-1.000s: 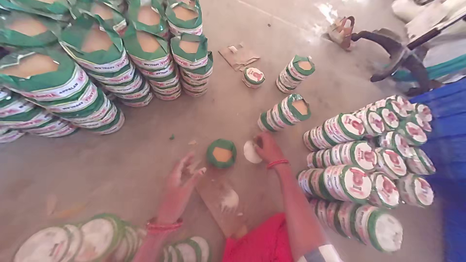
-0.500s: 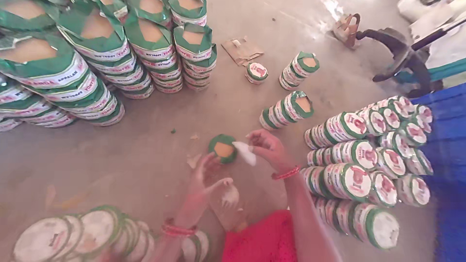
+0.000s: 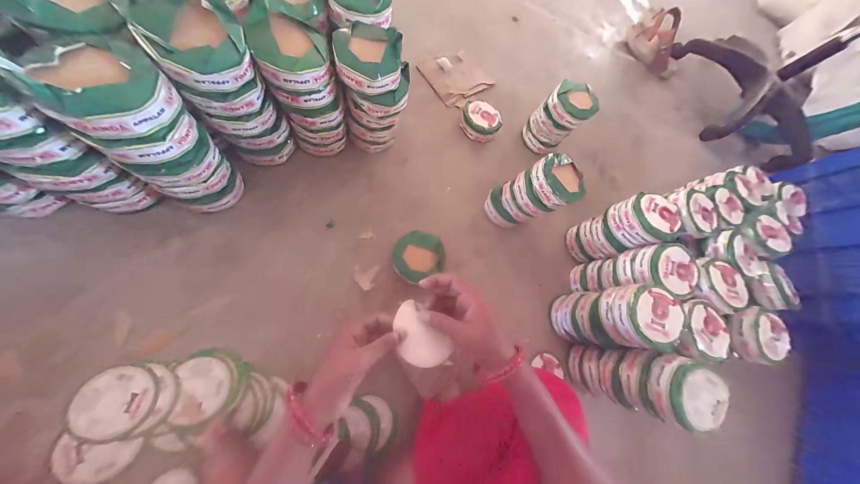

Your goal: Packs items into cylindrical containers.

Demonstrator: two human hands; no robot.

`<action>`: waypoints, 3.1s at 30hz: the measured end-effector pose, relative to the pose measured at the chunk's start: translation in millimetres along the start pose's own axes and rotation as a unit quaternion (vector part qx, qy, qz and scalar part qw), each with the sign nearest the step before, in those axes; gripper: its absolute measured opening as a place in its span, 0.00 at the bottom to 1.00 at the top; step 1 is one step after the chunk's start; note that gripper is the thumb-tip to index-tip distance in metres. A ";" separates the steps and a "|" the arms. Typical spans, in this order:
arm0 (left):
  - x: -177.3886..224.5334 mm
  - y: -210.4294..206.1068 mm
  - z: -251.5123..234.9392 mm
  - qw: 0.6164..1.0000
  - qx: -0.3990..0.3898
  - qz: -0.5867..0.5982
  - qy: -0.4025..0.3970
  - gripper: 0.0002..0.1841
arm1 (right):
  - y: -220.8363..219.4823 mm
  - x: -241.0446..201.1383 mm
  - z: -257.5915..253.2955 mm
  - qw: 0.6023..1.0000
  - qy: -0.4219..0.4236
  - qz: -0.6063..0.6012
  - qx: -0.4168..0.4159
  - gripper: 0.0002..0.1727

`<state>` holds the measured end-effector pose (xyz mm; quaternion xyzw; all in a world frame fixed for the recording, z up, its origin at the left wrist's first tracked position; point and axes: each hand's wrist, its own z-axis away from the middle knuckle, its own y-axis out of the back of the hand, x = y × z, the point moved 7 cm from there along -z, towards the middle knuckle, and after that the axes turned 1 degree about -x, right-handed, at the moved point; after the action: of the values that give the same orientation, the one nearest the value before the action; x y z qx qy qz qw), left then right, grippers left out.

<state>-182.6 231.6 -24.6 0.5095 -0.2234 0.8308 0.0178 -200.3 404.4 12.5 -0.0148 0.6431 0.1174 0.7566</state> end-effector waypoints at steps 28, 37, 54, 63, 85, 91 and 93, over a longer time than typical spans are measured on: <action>11.9 89.8 40.1 0.961 0.240 0.083 -0.110 0.07 | -23.8 2.5 37.7 0.898 0.099 0.425 0.048 0.21; 7.5 96.9 39.2 0.962 0.235 0.073 -0.117 0.06 | -92.4 24.9 52.4 0.777 0.116 0.611 -0.102 0.27; 7.2 108.3 43.1 0.958 0.249 0.077 -0.123 0.05 | -52.4 -1.1 27.1 0.929 0.067 0.364 0.017 0.30; 5.1 102.5 41.1 0.958 0.259 0.064 -0.108 0.06 | -22.9 12.4 -40.3 0.857 0.046 0.513 0.000 0.36; -2.7 98.3 36.9 0.961 0.251 0.057 -0.100 0.07 | 25.3 3.2 -58.4 0.823 0.073 0.547 0.134 0.33; 3.4 98.5 38.8 0.959 0.252 0.055 -0.114 0.07 | 42.3 10.5 -43.6 0.833 -0.014 0.538 0.127 0.34; 3.7 97.5 38.8 0.960 0.244 0.056 -0.122 0.07 | 47.4 8.3 -38.6 0.830 0.010 0.538 0.148 0.33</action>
<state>-176.8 128.0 -41.1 0.5826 -0.0424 0.7912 -0.1811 -245.9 445.0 3.8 0.4446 0.5670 0.4088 0.5601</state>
